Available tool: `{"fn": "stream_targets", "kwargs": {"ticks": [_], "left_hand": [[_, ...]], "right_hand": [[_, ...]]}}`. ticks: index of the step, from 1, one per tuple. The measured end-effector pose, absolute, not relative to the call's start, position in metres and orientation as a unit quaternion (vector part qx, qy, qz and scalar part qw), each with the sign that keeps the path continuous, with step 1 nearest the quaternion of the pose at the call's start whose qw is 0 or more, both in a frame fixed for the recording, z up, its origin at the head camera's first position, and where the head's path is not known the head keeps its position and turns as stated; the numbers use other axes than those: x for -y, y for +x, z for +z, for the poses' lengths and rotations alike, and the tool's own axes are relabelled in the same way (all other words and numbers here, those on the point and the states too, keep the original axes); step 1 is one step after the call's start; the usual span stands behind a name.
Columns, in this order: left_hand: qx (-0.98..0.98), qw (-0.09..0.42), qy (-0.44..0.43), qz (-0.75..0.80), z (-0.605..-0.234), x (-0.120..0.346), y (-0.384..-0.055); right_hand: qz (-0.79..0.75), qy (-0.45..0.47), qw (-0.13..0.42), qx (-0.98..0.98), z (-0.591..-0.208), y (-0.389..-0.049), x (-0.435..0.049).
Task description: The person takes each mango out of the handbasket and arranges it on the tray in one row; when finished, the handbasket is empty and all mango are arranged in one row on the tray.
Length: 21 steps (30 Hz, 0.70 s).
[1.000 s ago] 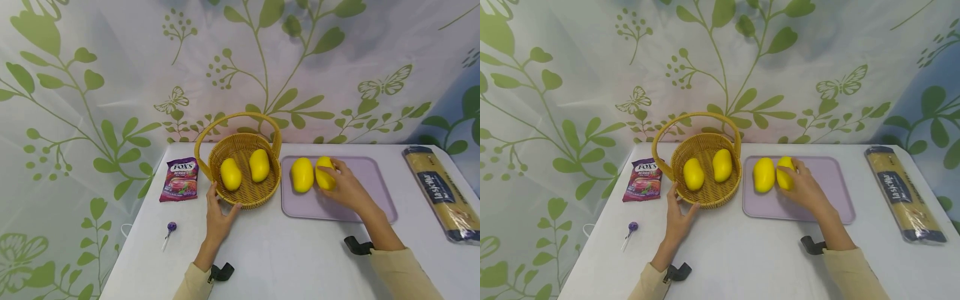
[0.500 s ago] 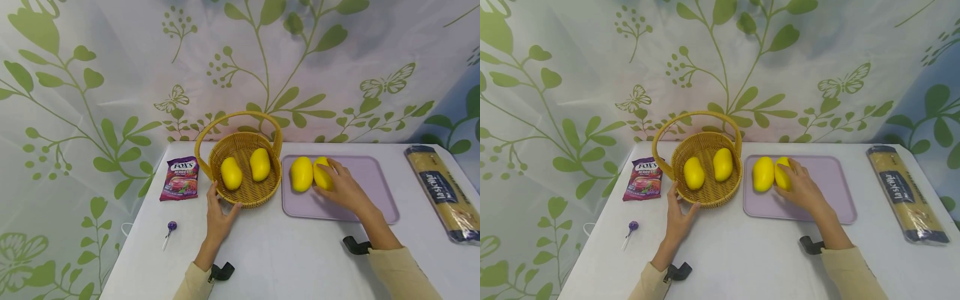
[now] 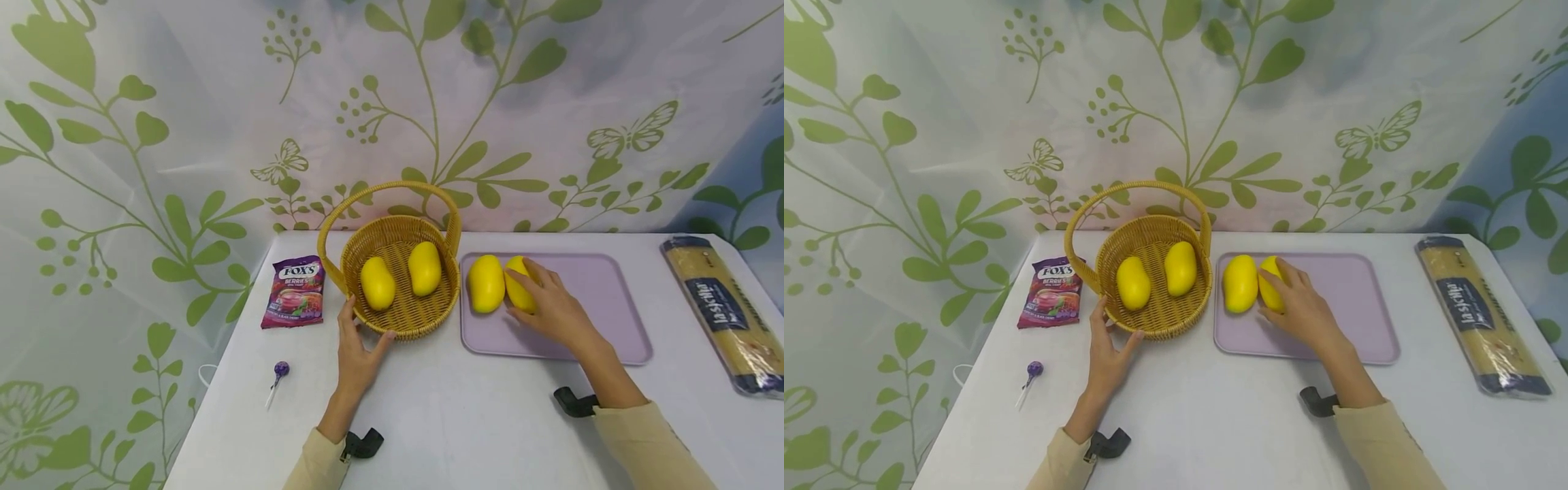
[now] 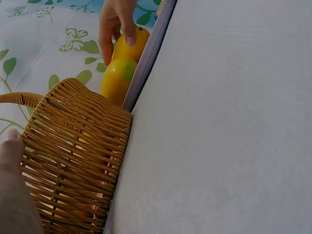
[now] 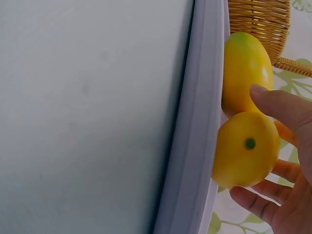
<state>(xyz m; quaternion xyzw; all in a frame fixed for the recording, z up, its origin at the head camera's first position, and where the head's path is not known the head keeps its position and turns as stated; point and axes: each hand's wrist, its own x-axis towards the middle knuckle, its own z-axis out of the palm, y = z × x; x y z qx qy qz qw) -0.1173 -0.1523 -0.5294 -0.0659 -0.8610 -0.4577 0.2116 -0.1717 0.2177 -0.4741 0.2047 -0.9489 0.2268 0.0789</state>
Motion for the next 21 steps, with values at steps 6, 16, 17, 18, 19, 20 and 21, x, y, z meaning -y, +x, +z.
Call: {"fn": "stream_targets", "kwargs": {"ticks": [6, 16, 17, 18, 19, 20, 21], "left_hand": [[0.863, 0.21, -0.062, -0.456, -0.529, 0.153, -0.117], [0.862, 0.218, -0.066, -0.453, -0.53, 0.152, -0.118], [0.862, 0.219, -0.066, -0.452, -0.53, 0.152, -0.118], [0.862, 0.22, -0.067, -0.451, -0.53, 0.152, -0.118], [0.862, 0.22, -0.067, -0.451, -0.53, 0.152, -0.118], [0.862, 0.22, -0.066, -0.451, -0.53, 0.152, -0.118], [0.862, 0.22, -0.066, -0.452, -0.529, 0.152, -0.118]], "right_hand": [[0.233, 0.194, 0.078, 0.95, -0.471, -0.169, -0.218], [0.237, 0.185, 0.079, 0.951, -0.466, -0.167, -0.218], [0.237, 0.186, 0.082, 0.95, -0.465, -0.167, -0.218], [0.236, 0.188, 0.087, 0.949, -0.464, -0.167, -0.217], [0.235, 0.191, 0.093, 0.949, -0.462, -0.166, -0.217], [0.233, 0.194, 0.102, 0.948, -0.46, -0.166, -0.215], [0.231, 0.198, 0.11, 0.946, -0.457, -0.165, -0.214]]}}
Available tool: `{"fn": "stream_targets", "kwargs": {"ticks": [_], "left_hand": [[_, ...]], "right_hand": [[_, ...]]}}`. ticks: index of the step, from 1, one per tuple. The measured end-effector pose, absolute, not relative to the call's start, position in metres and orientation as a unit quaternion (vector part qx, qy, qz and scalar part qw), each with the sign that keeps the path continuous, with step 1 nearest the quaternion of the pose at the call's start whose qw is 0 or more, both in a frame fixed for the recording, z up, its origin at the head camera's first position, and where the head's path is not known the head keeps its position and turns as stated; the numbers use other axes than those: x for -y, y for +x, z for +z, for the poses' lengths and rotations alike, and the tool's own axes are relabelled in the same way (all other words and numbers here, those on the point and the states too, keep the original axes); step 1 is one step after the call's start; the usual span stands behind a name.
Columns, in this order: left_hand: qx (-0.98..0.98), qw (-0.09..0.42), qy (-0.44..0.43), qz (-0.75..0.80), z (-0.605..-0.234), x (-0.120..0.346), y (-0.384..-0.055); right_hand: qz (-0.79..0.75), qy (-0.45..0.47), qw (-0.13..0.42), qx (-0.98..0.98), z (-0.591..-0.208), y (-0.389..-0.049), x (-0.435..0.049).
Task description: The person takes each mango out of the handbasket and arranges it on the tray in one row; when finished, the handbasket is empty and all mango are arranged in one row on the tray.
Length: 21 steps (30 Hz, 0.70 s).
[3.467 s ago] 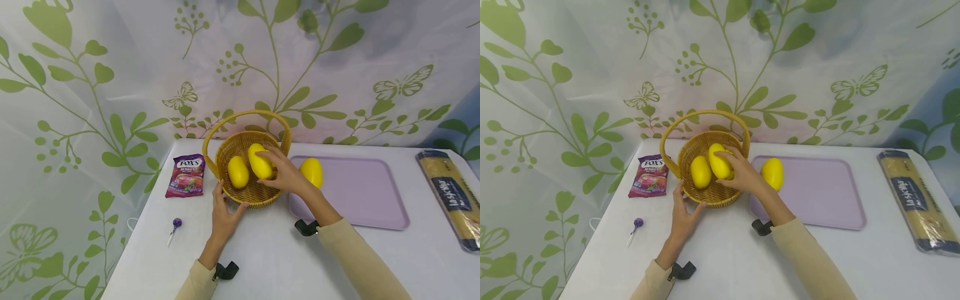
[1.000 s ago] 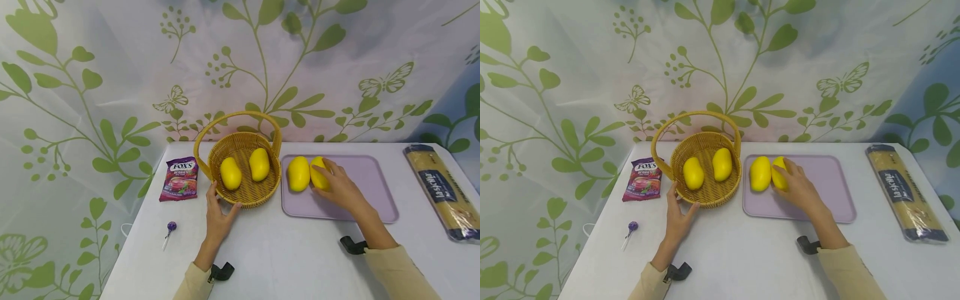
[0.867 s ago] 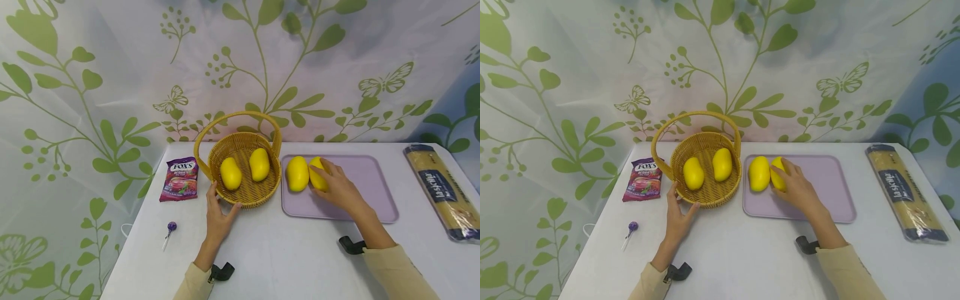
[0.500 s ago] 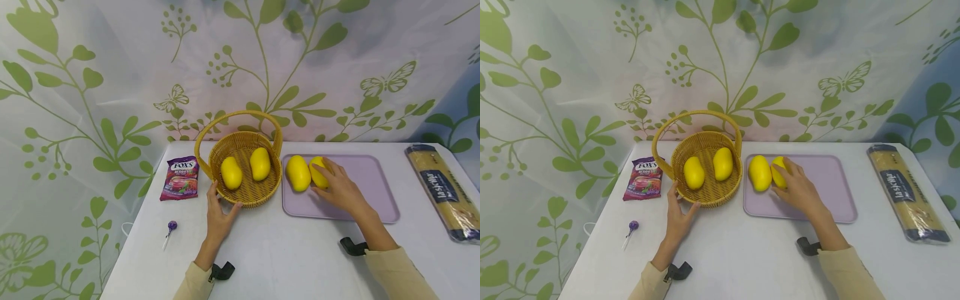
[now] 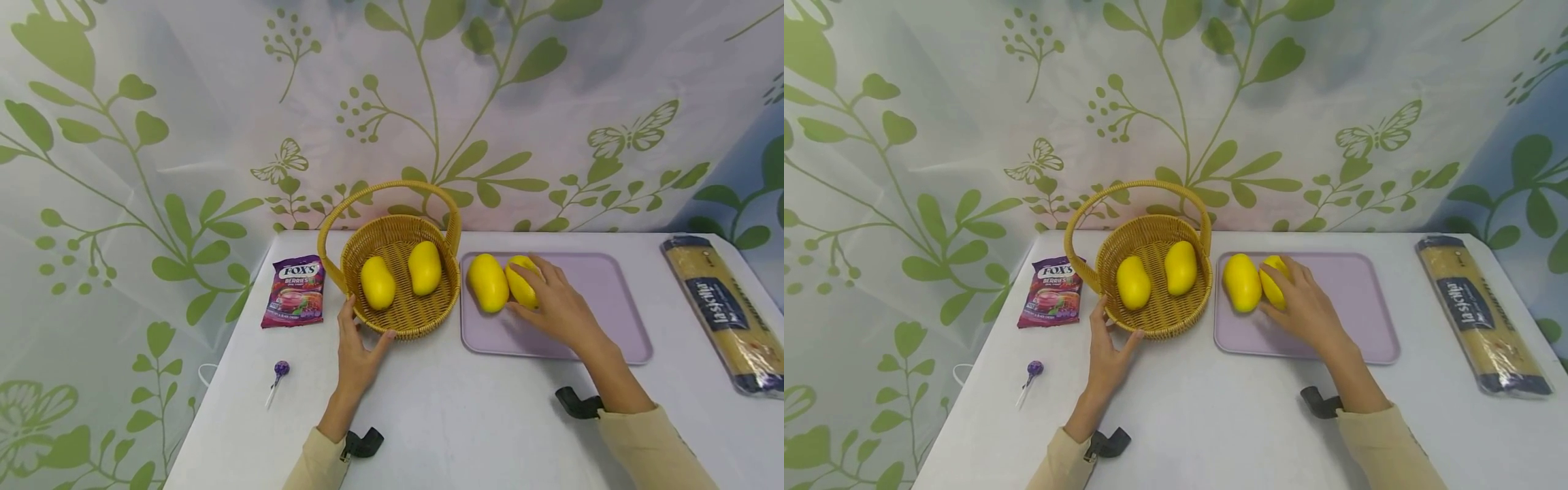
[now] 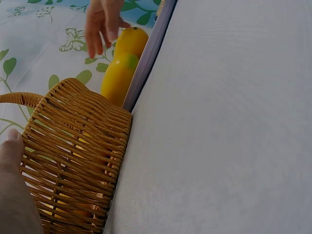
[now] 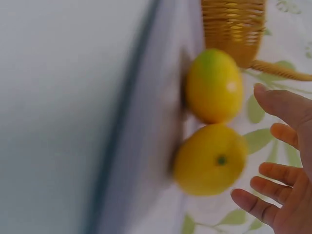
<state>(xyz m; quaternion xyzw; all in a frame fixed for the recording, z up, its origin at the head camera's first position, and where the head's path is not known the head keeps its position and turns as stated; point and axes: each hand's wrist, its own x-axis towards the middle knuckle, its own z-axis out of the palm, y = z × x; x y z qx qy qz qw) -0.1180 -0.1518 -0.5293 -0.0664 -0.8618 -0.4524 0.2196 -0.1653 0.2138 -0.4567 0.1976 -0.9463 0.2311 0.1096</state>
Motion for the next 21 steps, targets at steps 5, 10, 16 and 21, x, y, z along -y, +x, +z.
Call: {"fn": "stream_targets", "kwargs": {"ticks": [5, 10, 16, 21], "left_hand": [[0.86, 0.222, -0.07, -0.453, -0.528, 0.153, -0.118], [0.862, 0.224, -0.068, -0.449, -0.527, 0.154, -0.118], [0.865, 0.222, -0.069, -0.445, -0.529, 0.154, -0.117], [0.863, 0.217, -0.072, -0.451, -0.531, 0.153, -0.117]], "right_hand": [[0.234, 0.222, 0.134, 0.937, -0.429, -0.163, -0.195], [0.253, 0.251, 0.128, 0.925, -0.404, -0.166, -0.165], [0.279, 0.297, 0.107, 0.907, -0.4, -0.179, -0.125], [0.292, 0.319, 0.073, 0.899, -0.414, -0.197, -0.098]]}}
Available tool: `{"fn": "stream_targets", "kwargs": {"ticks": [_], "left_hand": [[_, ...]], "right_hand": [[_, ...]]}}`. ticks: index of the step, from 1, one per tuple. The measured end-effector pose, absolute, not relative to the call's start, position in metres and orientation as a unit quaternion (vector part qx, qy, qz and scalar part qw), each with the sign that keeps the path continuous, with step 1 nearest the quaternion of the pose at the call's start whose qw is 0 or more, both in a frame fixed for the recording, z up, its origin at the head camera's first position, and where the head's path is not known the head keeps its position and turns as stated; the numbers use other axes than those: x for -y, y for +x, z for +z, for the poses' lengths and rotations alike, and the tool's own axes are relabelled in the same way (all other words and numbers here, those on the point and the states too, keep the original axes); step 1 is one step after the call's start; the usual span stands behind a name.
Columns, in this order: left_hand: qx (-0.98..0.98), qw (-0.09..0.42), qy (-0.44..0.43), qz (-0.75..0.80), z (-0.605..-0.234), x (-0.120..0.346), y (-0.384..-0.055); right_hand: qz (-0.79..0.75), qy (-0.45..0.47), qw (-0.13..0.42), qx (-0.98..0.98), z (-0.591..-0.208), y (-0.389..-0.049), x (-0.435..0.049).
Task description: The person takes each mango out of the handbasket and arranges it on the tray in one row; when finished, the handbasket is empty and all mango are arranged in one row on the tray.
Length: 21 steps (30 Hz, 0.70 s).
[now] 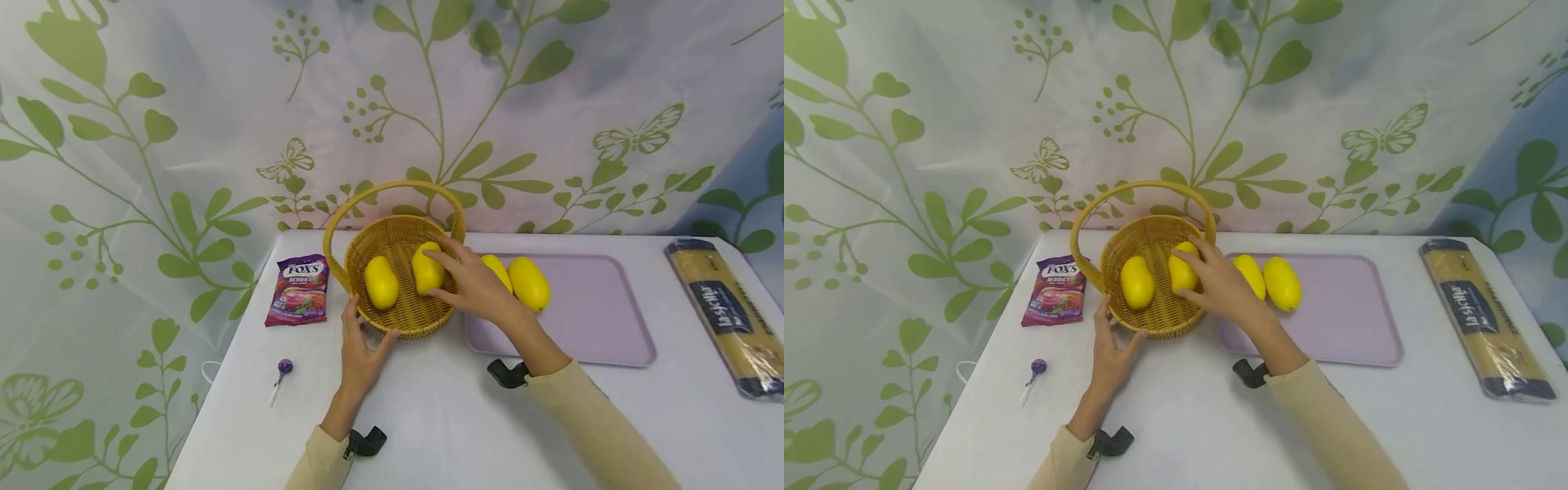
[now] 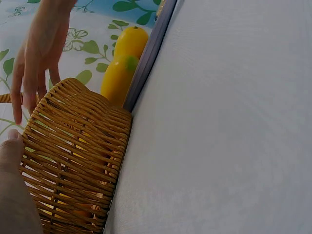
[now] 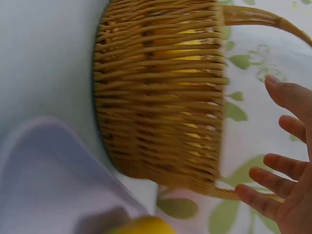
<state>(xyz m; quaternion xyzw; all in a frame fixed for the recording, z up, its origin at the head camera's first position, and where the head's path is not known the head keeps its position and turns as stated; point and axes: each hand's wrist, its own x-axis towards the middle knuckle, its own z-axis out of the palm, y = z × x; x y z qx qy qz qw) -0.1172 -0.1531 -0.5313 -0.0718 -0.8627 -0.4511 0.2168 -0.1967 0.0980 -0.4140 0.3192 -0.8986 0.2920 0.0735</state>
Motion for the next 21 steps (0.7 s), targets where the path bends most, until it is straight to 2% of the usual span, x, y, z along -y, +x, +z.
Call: {"fn": "stream_targets", "kwargs": {"ticks": [8, 16, 21], "left_hand": [[0.867, 0.215, -0.071, -0.444, -0.533, 0.15, -0.118], [0.87, 0.219, -0.068, -0.437, -0.532, 0.152, -0.119], [0.869, 0.223, -0.069, -0.436, -0.531, 0.154, -0.119]], "right_hand": [[0.281, 0.292, 0.02, 0.914, -0.436, -0.222, -0.073], [0.243, 0.277, -0.034, 0.929, -0.445, -0.234, -0.059], [0.225, 0.267, -0.047, 0.936, -0.45, -0.239, -0.052]]}}
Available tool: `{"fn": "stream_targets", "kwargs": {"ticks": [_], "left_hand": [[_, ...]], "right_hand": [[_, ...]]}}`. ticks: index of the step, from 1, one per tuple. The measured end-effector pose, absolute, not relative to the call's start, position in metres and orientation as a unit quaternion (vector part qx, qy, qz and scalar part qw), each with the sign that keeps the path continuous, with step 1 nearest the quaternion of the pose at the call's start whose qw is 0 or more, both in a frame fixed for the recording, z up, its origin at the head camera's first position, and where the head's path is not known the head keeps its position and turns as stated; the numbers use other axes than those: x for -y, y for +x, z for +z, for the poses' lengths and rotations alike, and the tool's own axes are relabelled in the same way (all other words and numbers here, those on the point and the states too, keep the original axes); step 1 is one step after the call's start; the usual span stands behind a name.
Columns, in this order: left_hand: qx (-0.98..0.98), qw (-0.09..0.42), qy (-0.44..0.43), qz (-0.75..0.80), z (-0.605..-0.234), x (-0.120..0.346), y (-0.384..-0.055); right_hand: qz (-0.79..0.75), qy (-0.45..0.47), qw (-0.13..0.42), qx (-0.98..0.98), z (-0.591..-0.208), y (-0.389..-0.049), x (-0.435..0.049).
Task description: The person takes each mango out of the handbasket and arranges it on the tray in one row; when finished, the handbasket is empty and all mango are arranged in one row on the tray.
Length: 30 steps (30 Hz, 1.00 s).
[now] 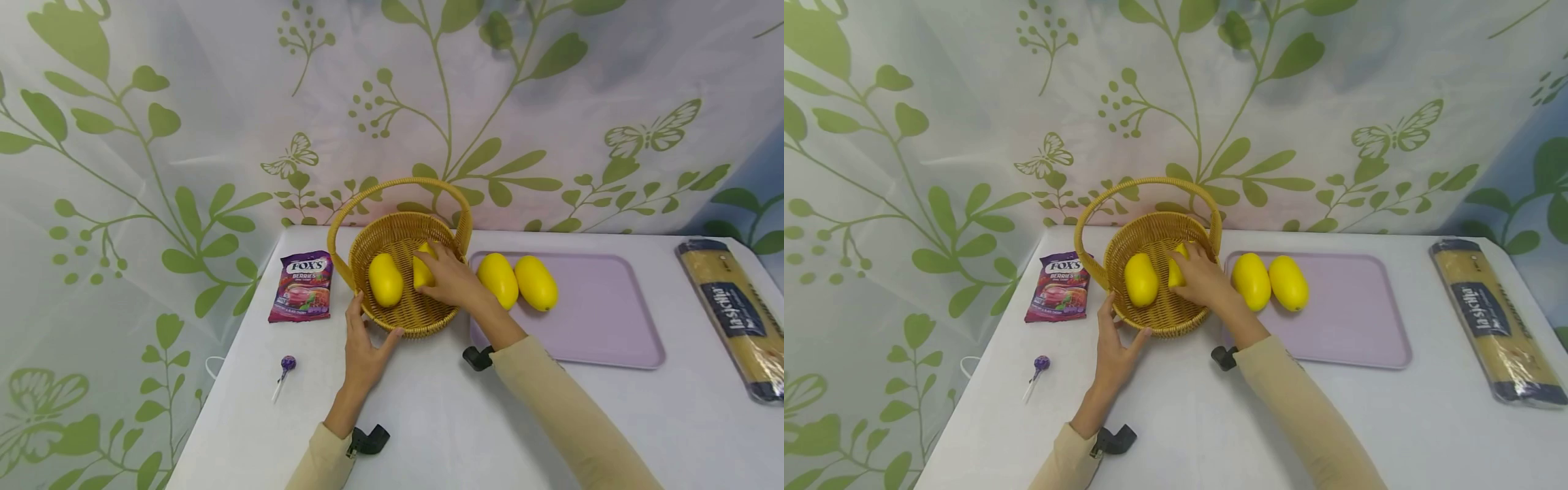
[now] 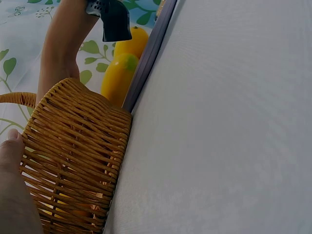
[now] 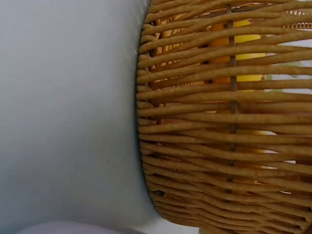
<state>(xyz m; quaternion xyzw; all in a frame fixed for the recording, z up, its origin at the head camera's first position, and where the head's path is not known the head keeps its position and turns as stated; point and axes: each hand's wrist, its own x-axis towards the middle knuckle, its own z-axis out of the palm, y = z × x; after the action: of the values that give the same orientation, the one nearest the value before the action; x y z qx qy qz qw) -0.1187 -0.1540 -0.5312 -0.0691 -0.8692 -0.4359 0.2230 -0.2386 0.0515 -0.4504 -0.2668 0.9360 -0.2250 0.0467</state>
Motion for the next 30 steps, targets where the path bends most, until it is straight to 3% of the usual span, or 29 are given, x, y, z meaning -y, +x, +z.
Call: {"fn": "stream_targets", "kwargs": {"ticks": [14, 30], "left_hand": [[0.869, 0.216, -0.065, -0.44, -0.5294, 0.1535, -0.1182], [0.872, 0.217, -0.063, -0.434, -0.529, 0.1535, -0.1183]], "right_hand": [[-0.27, -0.291, 0.08, -0.914, -0.4523, -0.2418, -0.0431], [-0.274, -0.292, 0.057, -0.914, -0.4572, -0.2415, -0.0429]]}}
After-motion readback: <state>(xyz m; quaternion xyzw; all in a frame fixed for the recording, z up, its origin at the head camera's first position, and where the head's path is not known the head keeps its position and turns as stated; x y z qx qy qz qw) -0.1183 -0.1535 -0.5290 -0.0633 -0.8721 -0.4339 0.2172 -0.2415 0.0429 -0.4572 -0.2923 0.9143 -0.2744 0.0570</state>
